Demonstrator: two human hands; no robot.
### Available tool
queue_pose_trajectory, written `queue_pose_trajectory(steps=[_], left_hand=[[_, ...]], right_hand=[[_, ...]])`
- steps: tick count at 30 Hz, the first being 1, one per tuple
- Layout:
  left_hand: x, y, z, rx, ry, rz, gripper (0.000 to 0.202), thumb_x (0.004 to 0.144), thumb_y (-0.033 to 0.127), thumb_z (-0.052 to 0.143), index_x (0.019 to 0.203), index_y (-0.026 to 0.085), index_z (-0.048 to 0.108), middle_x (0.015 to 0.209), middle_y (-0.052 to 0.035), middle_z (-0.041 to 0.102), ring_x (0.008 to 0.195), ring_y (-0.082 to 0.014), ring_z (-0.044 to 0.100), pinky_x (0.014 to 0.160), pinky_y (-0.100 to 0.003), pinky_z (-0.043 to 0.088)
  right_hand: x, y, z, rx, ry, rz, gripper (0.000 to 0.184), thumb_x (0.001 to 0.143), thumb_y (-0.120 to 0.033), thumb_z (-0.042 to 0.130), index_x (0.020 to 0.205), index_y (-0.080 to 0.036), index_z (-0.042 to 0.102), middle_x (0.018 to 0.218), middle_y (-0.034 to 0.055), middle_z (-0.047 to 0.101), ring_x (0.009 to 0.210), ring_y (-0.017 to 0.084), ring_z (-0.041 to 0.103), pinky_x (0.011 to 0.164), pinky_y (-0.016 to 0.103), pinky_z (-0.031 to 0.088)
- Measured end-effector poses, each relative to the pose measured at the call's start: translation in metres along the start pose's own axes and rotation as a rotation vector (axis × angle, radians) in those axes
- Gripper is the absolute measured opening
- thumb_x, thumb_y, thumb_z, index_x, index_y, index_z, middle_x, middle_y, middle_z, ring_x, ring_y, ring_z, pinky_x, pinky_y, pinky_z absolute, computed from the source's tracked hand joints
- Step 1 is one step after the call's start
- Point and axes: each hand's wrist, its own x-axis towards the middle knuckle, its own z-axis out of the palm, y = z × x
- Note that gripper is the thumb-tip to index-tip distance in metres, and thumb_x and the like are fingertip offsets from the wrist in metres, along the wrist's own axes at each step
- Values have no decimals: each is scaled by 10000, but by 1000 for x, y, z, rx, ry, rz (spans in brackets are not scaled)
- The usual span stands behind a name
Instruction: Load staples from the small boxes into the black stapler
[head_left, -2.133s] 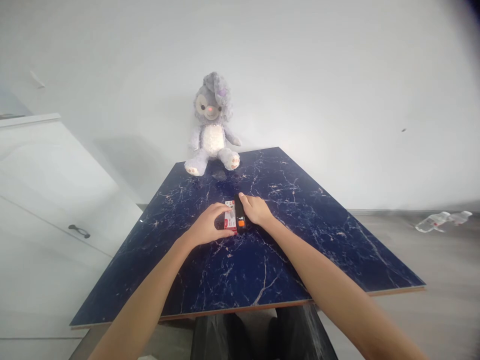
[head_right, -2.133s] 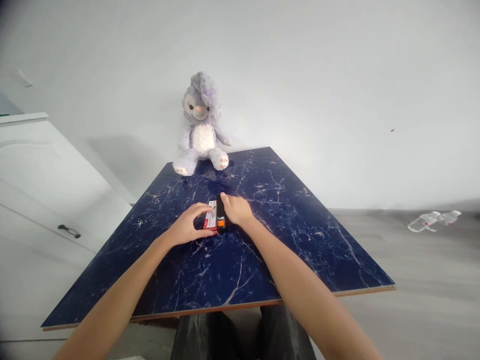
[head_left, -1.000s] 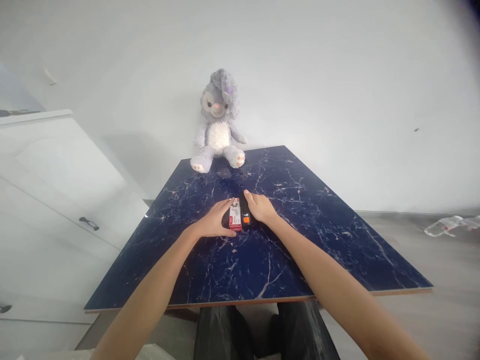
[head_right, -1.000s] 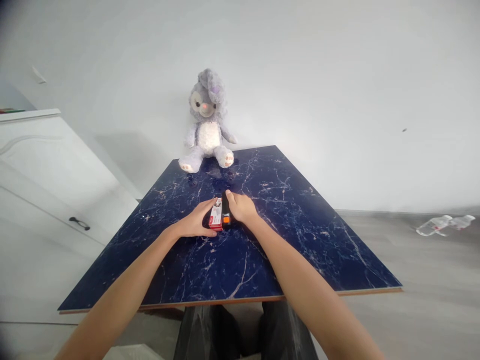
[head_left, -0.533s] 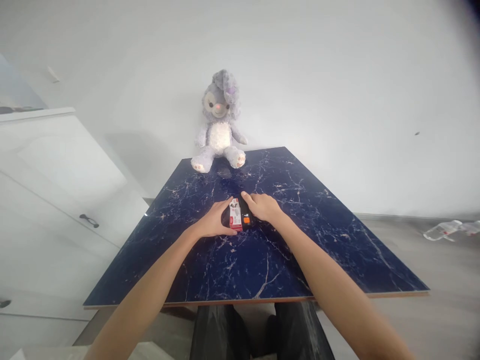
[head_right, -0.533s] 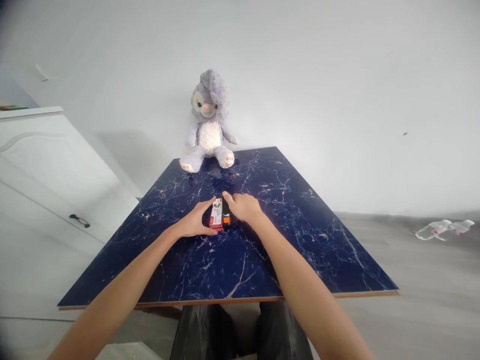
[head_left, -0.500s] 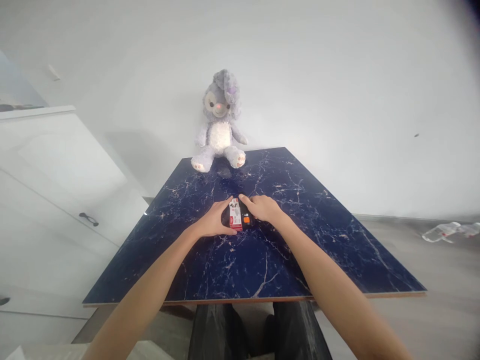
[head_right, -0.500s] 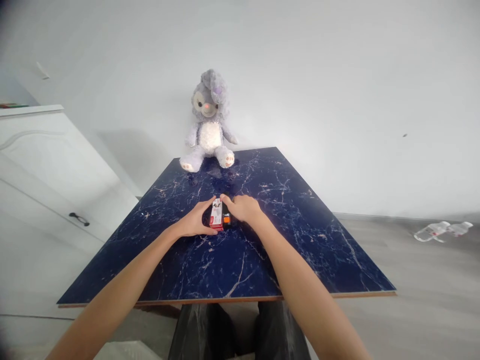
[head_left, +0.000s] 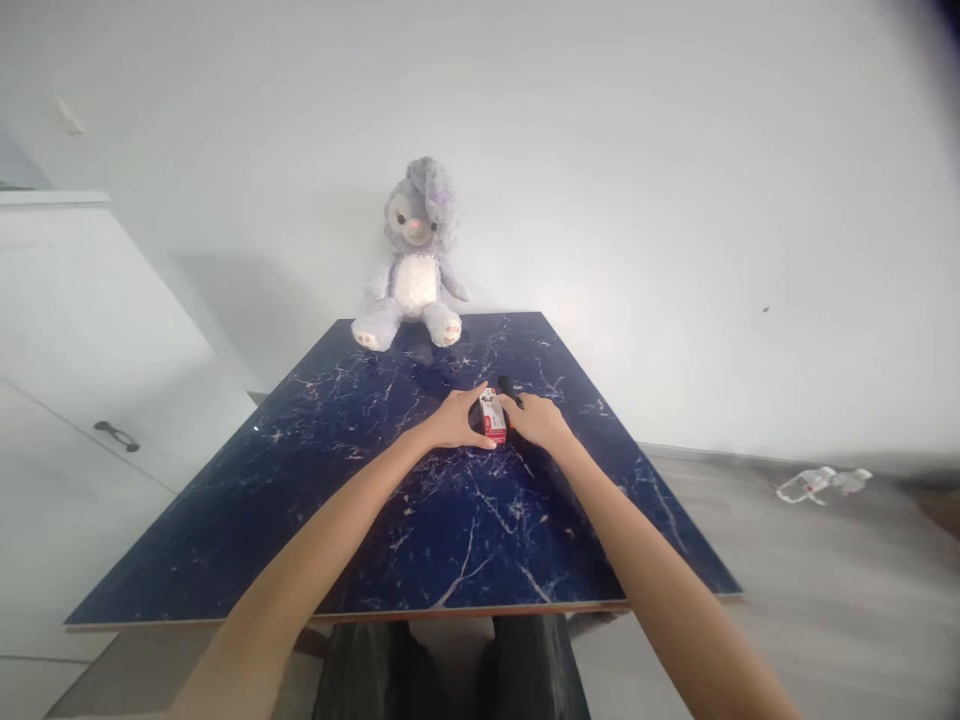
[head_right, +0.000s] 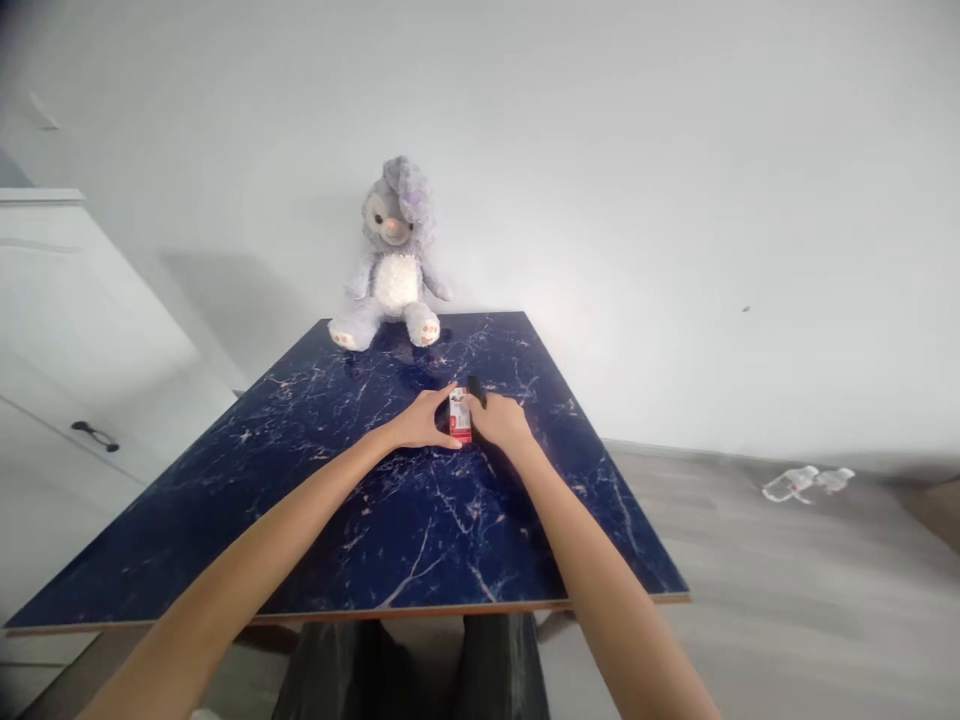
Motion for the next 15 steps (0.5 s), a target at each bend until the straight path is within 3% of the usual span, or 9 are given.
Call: queue_pose_trajectory(steps=[4, 7, 9, 12, 15], left_hand=[[66, 30, 32, 19, 18, 33, 1318, 532, 670, 822, 1588, 141, 237, 1550, -172, 415, 1423, -425, 335, 1169, -485, 279], [94, 46, 48, 19, -2, 60, 1311, 539, 667, 818, 1593, 159, 226, 1545, -162, 424, 1420, -418, 350, 1157, -475, 305], [95, 50, 54, 22, 6, 73, 1304, 550, 659, 820, 1596, 168, 214, 1555, -163, 408, 1426, -410, 344, 1148, -477, 322], [78, 54, 56, 67, 79, 144, 1227, 629, 627, 795, 1597, 163, 201, 1590, -156, 352, 1431, -391, 341, 1163, -474, 307], [48, 59, 54, 132, 179, 226, 964, 794, 541, 697, 1582, 207, 253, 1556, -120, 418, 1377, -345, 425, 1146, -462, 335]], right_hand=[[-2, 59, -12, 121, 173, 116, 693, 1024, -547, 71, 1275, -174, 599, 1190, 154, 696, 1087, 299, 659, 893, 374, 463], [-6, 92, -12, 148, 337, 146, 704, 1025, -496, 25, 1284, -144, 577, 1235, 166, 669, 1090, 295, 641, 932, 385, 440], [-7, 103, -8, 162, 393, 108, 674, 1028, -477, 49, 1278, -139, 576, 1249, 161, 662, 1089, 294, 630, 951, 391, 427], [-8, 107, -2, 167, 425, 35, 625, 1029, -471, 111, 1291, -139, 571, 1266, 154, 656, 1073, 295, 623, 965, 407, 417], [-10, 107, -3, 220, 431, 50, 654, 1026, -501, 105, 1280, -144, 590, 1214, 160, 679, 1052, 300, 633, 938, 408, 435]])
